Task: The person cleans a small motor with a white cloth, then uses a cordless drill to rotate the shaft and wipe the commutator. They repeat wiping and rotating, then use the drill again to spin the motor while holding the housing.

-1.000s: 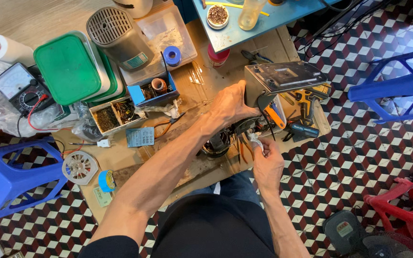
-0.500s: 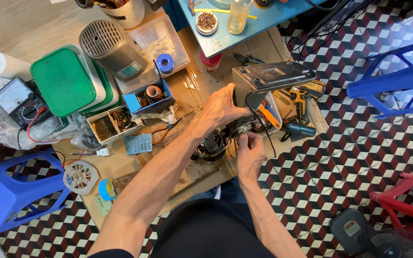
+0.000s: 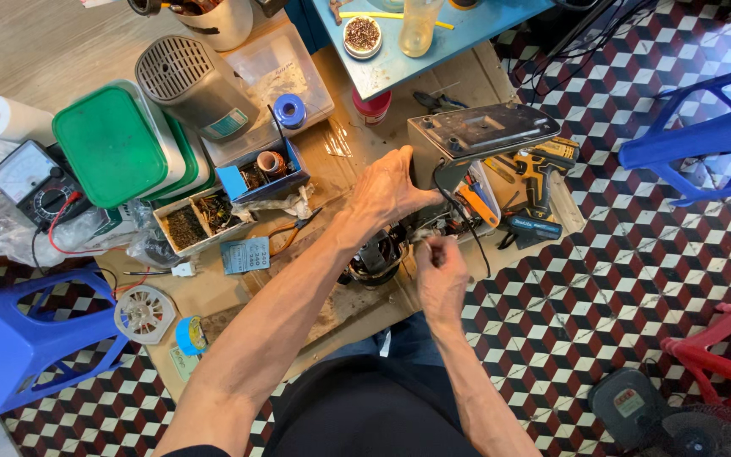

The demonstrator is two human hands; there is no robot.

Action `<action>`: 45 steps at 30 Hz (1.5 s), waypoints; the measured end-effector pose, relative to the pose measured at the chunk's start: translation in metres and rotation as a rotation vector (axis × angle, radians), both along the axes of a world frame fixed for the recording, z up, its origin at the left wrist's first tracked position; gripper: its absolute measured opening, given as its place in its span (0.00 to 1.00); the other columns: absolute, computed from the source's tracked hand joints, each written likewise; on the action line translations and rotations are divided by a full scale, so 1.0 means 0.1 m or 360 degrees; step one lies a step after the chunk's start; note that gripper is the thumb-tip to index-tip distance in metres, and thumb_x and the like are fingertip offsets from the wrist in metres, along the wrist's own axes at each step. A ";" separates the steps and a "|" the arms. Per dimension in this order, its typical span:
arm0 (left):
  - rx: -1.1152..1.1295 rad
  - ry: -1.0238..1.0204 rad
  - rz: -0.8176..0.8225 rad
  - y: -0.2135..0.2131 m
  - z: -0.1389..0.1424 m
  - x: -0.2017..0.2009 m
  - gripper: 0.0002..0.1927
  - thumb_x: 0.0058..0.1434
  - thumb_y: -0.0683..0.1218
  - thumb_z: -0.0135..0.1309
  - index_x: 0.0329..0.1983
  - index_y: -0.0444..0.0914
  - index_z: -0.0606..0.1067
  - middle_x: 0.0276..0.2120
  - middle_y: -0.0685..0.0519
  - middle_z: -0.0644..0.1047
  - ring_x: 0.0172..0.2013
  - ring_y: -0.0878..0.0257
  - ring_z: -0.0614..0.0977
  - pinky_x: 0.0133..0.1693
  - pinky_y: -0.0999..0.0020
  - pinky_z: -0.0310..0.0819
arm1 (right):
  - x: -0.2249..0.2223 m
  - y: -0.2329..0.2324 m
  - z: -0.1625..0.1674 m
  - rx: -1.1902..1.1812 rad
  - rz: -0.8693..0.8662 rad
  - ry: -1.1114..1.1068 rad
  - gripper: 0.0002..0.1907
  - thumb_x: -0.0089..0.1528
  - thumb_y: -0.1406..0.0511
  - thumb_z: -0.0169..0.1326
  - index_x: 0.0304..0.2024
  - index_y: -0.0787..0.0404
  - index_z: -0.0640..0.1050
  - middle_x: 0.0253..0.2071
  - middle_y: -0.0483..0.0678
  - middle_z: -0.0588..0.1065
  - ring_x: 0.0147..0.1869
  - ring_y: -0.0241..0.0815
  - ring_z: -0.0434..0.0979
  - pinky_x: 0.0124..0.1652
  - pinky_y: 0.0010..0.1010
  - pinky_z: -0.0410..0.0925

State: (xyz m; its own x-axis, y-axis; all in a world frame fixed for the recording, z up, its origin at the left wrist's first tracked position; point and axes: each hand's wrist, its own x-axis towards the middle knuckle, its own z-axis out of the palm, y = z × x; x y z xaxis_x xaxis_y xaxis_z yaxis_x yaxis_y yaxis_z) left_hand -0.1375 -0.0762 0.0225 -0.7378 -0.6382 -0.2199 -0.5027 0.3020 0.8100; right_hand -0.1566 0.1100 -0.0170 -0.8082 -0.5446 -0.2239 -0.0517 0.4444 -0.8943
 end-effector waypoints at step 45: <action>0.0473 0.0092 0.0128 -0.10 -0.39 0.06 0.42 0.45 0.68 0.64 0.55 0.36 0.74 0.43 0.44 0.83 0.43 0.54 0.86 0.44 0.60 0.78 | -0.40 0.04 0.14 0.0363 0.0500 0.0348 0.09 0.63 0.66 0.57 0.43 0.63 0.78 0.35 0.53 0.78 0.35 0.47 0.79 0.37 0.36 0.71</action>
State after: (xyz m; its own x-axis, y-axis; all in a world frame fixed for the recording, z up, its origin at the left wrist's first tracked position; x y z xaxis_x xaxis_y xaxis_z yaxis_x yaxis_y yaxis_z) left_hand -0.1318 -0.0860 -0.0166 -0.7041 -0.6092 -0.3648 -0.4660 0.0087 0.8848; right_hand -0.1969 0.1136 -0.0030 -0.6533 -0.7277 -0.2089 -0.3926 0.5616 -0.7283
